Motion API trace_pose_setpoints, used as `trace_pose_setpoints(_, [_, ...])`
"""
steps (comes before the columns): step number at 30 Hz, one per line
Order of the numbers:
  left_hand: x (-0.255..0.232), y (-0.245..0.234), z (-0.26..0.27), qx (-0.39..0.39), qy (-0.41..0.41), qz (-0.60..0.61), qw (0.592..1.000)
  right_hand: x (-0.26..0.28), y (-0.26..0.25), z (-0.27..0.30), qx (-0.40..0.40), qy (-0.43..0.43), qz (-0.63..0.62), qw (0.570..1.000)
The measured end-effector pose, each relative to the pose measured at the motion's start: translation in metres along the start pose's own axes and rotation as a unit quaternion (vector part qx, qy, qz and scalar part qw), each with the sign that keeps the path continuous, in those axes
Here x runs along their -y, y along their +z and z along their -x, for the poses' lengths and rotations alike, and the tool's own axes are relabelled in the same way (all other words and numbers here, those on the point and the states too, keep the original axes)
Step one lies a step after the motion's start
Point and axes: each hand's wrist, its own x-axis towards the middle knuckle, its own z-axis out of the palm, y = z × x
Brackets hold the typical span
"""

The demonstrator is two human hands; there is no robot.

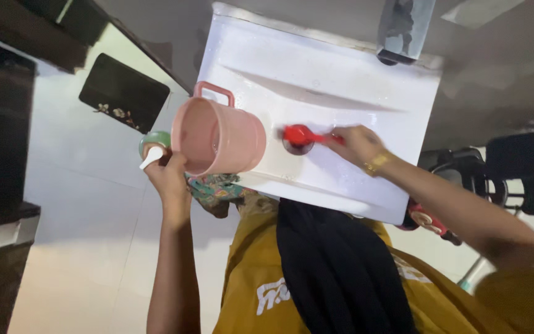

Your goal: The person scrubs the interior of a sink and the faucet with a red brush, then rinses the sink and a pink mug with water from the tap.

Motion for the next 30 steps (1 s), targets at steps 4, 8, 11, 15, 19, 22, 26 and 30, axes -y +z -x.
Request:
trace_pose_setpoints(4, [0.002, -0.008, -0.004, -0.003, -0.004, -0.013, 1.0, -0.022, -0.035, 0.055, 0.0, 0.061, 0.041, 0.997])
trace_pose_setpoints(8, [0.013, -0.011, -0.003, -0.008, -0.045, 0.017, 0.999, 0.012, -0.001, 0.023, -0.046, 0.114, -0.007, 0.992])
trace_pose_setpoints(11, [0.015, -0.012, -0.004, 0.006, -0.05, 0.016, 0.999, 0.04, 0.028, 0.011, -0.01, 0.056, 0.0, 0.998])
trace_pose_setpoints(15, [0.019, -0.013, -0.005, 0.015, -0.041, 0.019, 0.999, 0.012, -0.002, 0.012, -0.049, 0.053, 0.068, 0.995])
trace_pose_setpoints(19, [0.03, -0.008, -0.008, 0.003, -0.049, 0.034, 0.998, 0.03, 0.022, 0.0, -0.048, 0.061, 0.018, 0.997])
trace_pose_setpoints(22, [0.036, -0.002, -0.006, -0.006, -0.003, 0.011, 1.0, 0.042, 0.028, 0.016, -0.009, 0.038, 0.092, 0.995])
trace_pose_setpoints(26, [0.035, 0.001, -0.005, -0.021, -0.025, 0.044, 0.999, 0.032, 0.012, 0.01, -0.1, 0.014, 0.088, 0.991])
trace_pose_setpoints(30, [0.038, 0.0, -0.001, -0.029, -0.029, 0.04, 0.998, 0.051, 0.02, 0.027, -0.028, -0.026, 0.177, 0.984])
